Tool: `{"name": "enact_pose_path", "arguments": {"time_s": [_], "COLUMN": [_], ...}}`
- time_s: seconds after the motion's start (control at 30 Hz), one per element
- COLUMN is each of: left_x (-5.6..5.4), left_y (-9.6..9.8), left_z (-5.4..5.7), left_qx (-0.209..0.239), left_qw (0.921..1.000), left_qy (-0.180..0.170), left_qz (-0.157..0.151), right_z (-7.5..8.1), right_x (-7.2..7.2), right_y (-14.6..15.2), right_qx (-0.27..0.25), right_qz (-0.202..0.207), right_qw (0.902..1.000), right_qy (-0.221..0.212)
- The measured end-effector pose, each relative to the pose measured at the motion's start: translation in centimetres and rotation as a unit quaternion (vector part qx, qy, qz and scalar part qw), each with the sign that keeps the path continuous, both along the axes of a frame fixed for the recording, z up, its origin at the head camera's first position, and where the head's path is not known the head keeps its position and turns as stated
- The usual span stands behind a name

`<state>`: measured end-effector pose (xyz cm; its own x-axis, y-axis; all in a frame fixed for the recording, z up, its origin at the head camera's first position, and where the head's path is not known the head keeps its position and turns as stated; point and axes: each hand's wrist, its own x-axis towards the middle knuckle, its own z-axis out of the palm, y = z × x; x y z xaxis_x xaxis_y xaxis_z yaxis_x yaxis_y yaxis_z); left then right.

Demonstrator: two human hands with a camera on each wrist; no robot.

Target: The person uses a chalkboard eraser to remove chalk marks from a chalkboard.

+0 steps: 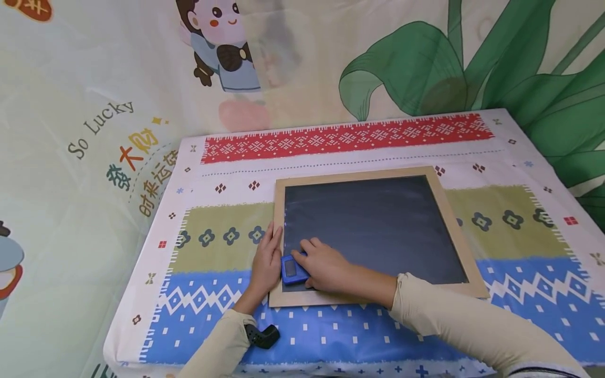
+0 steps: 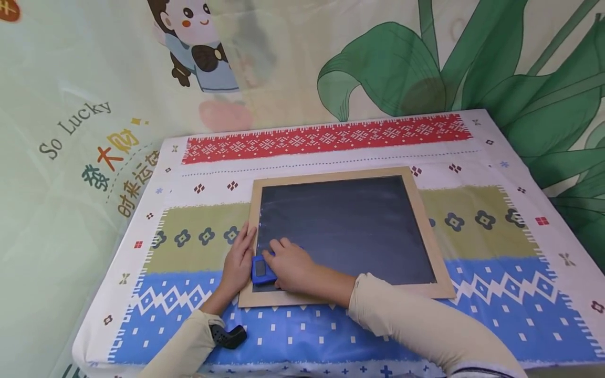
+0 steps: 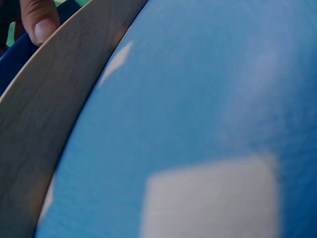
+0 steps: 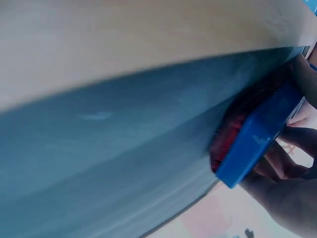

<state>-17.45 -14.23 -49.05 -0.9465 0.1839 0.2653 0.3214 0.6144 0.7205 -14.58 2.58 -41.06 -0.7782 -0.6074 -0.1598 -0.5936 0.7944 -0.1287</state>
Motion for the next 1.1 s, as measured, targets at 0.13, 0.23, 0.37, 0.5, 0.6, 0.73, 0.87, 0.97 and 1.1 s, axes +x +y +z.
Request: {"name": "enact_pose_path", "arguments": {"time_s": [0.13, 0.23, 0.37, 0.5, 0.6, 0.73, 0.87, 0.97, 1.1], "left_x": [-0.5, -0.7, -0.2, 0.7, 1.2, 1.4, 1.3, 1.1, 0.9], "left_y": [0.6, 0.9, 0.7, 0.1, -0.1, -0.1, 0.0, 0.1, -0.3], "left_z": [0.0, 0.1, -0.1, -0.6, -0.8, -0.9, -0.7, -0.4, 0.1], "left_qx": [0.003, 0.005, 0.005, -0.004, -0.008, -0.018, -0.025, -0.024, -0.025], "left_qw": [1.0000, 0.9999, 0.9996, 0.9990, 0.9990, 0.9988, 0.9988, 0.9988, 0.9985], "left_qy": [-0.003, -0.004, -0.023, -0.044, -0.044, -0.046, -0.043, -0.043, -0.047], "left_qz": [-0.009, -0.014, -0.013, -0.007, -0.002, -0.002, -0.001, -0.002, 0.006], "right_z": [0.3, 0.3, 0.1, -0.3, -0.5, -0.7, -0.5, -0.2, 0.2], "right_x": [-0.3, -0.4, -0.1, 0.5, 0.8, 1.4, 2.0, 2.3, 2.4], "right_y": [0.1, 0.3, 0.5, 0.4, 0.7, 2.1, 4.5, 6.4, 8.4], "right_qx": [0.020, 0.029, 0.035, 0.037, 0.039, 0.028, 0.001, -0.009, -0.014], "right_qz": [-0.008, -0.012, -0.011, -0.005, -0.002, -0.025, -0.055, -0.071, -0.082], "right_qw": [0.9998, 0.9995, 0.9993, 0.9992, 0.9991, 0.9988, 0.9974, 0.9967, 0.9960], "right_qy": [-0.001, 0.003, -0.004, -0.017, -0.013, -0.033, -0.046, -0.039, -0.032]}}
